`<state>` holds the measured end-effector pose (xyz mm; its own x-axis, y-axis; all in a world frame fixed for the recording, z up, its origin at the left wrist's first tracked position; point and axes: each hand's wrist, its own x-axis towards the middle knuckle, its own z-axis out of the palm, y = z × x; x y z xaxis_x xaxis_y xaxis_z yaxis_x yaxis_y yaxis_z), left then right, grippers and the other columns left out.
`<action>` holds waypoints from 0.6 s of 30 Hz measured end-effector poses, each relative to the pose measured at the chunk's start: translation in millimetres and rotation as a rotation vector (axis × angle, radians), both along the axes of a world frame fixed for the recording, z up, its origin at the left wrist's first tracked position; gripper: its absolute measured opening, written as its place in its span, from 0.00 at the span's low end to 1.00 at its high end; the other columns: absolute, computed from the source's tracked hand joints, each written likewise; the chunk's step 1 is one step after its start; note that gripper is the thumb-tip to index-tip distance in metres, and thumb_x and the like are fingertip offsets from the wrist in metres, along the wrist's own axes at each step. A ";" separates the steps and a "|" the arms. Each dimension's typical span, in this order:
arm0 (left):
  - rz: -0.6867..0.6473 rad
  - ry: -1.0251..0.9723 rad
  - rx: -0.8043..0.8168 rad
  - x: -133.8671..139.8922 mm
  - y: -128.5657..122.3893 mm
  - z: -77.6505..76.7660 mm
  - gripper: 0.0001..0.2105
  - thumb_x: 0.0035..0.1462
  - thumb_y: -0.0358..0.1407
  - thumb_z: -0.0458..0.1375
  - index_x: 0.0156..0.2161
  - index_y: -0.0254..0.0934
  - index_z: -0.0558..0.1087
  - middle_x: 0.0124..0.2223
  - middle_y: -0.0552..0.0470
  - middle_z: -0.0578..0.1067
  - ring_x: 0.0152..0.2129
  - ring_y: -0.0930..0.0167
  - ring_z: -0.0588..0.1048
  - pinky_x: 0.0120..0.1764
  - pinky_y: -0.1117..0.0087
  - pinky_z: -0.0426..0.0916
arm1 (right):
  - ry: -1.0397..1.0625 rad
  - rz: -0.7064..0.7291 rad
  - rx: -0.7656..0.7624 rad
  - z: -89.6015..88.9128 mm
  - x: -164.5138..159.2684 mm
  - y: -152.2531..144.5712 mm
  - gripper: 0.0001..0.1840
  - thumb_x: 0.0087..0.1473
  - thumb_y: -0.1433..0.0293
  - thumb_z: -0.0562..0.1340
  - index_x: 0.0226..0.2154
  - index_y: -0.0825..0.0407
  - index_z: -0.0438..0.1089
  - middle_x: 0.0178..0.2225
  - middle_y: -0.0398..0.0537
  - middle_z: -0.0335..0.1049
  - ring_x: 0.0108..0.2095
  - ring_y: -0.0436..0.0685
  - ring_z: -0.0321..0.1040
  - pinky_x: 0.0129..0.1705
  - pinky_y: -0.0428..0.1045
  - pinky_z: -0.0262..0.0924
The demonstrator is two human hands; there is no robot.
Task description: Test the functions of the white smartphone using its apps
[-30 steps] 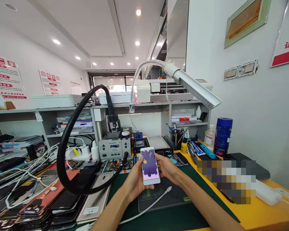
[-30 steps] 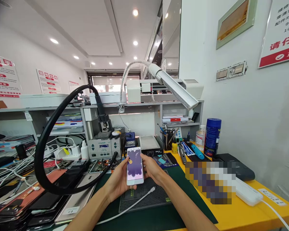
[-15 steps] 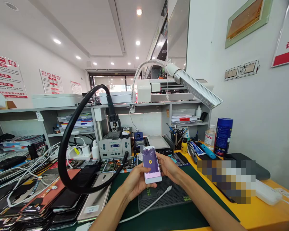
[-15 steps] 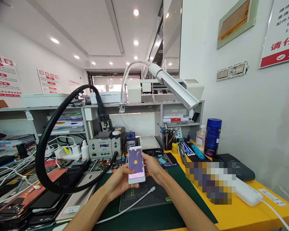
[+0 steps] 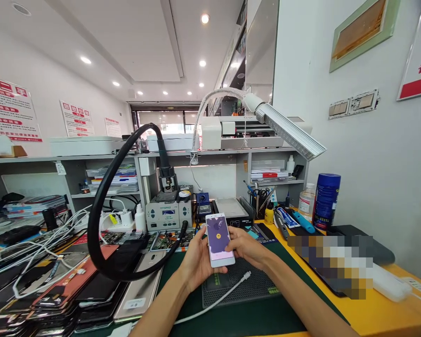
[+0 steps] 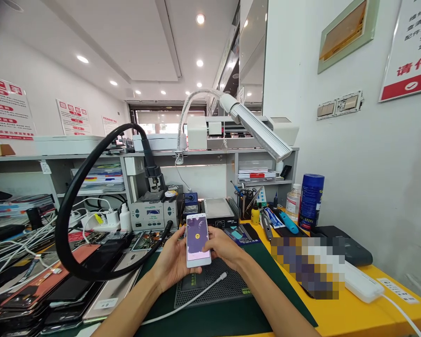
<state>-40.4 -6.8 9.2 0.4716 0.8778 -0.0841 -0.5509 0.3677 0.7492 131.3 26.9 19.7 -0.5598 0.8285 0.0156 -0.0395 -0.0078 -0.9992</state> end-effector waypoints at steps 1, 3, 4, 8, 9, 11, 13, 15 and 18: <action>0.000 -0.002 -0.001 -0.1 -0.4 0.2 0.29 0.59 0.57 0.50 0.50 0.32 0.69 0.38 0.41 0.76 0.30 0.60 0.77 0.26 0.61 0.72 | -0.010 -0.001 0.010 0.4 0.2 -0.7 0.29 0.40 0.75 0.64 0.49 0.51 0.67 0.43 0.50 0.74 0.41 0.60 0.70 0.34 0.49 0.62; -0.002 -0.014 0.001 0.0 -1.0 0.4 0.29 0.59 0.57 0.50 0.50 0.32 0.69 0.38 0.41 0.76 0.30 0.60 0.77 0.26 0.61 0.73 | -0.027 -0.010 0.017 1.4 -0.2 -2.3 0.30 0.39 0.76 0.65 0.49 0.51 0.66 0.43 0.50 0.74 0.40 0.60 0.71 0.34 0.49 0.62; -0.004 -0.021 0.002 0.1 -1.2 0.4 0.28 0.59 0.56 0.50 0.50 0.32 0.69 0.38 0.41 0.76 0.31 0.60 0.77 0.27 0.62 0.73 | -0.035 -0.015 0.019 1.9 -0.8 -3.1 0.31 0.39 0.76 0.65 0.49 0.51 0.66 0.43 0.50 0.74 0.40 0.60 0.71 0.34 0.48 0.62; 0.008 -0.030 -0.017 0.5 -1.5 0.4 0.26 0.60 0.55 0.51 0.50 0.34 0.70 0.37 0.42 0.77 0.32 0.62 0.78 0.29 0.65 0.73 | -0.045 -0.040 0.034 2.4 -4.6 -5.0 0.33 0.38 0.76 0.67 0.50 0.50 0.65 0.40 0.47 0.74 0.36 0.57 0.70 0.33 0.48 0.61; 0.011 -0.028 -0.020 0.5 -1.4 0.1 0.26 0.59 0.55 0.52 0.50 0.34 0.70 0.37 0.42 0.77 0.32 0.62 0.78 0.30 0.65 0.73 | -0.046 -0.053 0.042 1.8 -5.7 -4.8 0.34 0.37 0.76 0.67 0.50 0.50 0.65 0.39 0.46 0.74 0.35 0.56 0.70 0.33 0.48 0.61; 0.009 -0.026 -0.020 0.4 -1.0 -1.0 0.26 0.59 0.55 0.53 0.50 0.34 0.70 0.37 0.43 0.77 0.32 0.63 0.78 0.30 0.65 0.73 | -0.052 -0.085 0.052 -0.1 -7.7 -3.3 0.31 0.39 0.76 0.68 0.49 0.50 0.66 0.37 0.45 0.74 0.34 0.56 0.70 0.34 0.48 0.61; 0.003 -0.028 -0.016 0.0 -0.6 -2.2 0.26 0.58 0.55 0.53 0.51 0.34 0.70 0.37 0.43 0.77 0.32 0.62 0.78 0.30 0.65 0.73 | -0.057 -0.123 0.028 -2.5 -9.3 -1.0 0.25 0.44 0.70 0.67 0.48 0.50 0.67 0.37 0.47 0.75 0.35 0.57 0.71 0.34 0.49 0.62; -0.005 -0.031 -0.010 -0.3 -0.4 -3.2 0.26 0.59 0.55 0.53 0.51 0.34 0.70 0.37 0.42 0.77 0.33 0.62 0.78 0.31 0.65 0.74 | -0.038 -0.163 -0.022 -4.3 -10.3 1.2 0.19 0.52 0.62 0.63 0.46 0.50 0.69 0.37 0.49 0.75 0.35 0.59 0.72 0.34 0.51 0.63; -0.018 -0.032 0.002 -0.5 -0.4 -3.4 0.27 0.59 0.55 0.53 0.50 0.32 0.70 0.38 0.41 0.77 0.33 0.61 0.78 0.30 0.65 0.74 | 0.001 -0.195 -0.078 -4.4 -10.9 2.4 0.22 0.56 0.52 0.57 0.42 0.52 0.71 0.38 0.52 0.75 0.35 0.59 0.71 0.34 0.51 0.63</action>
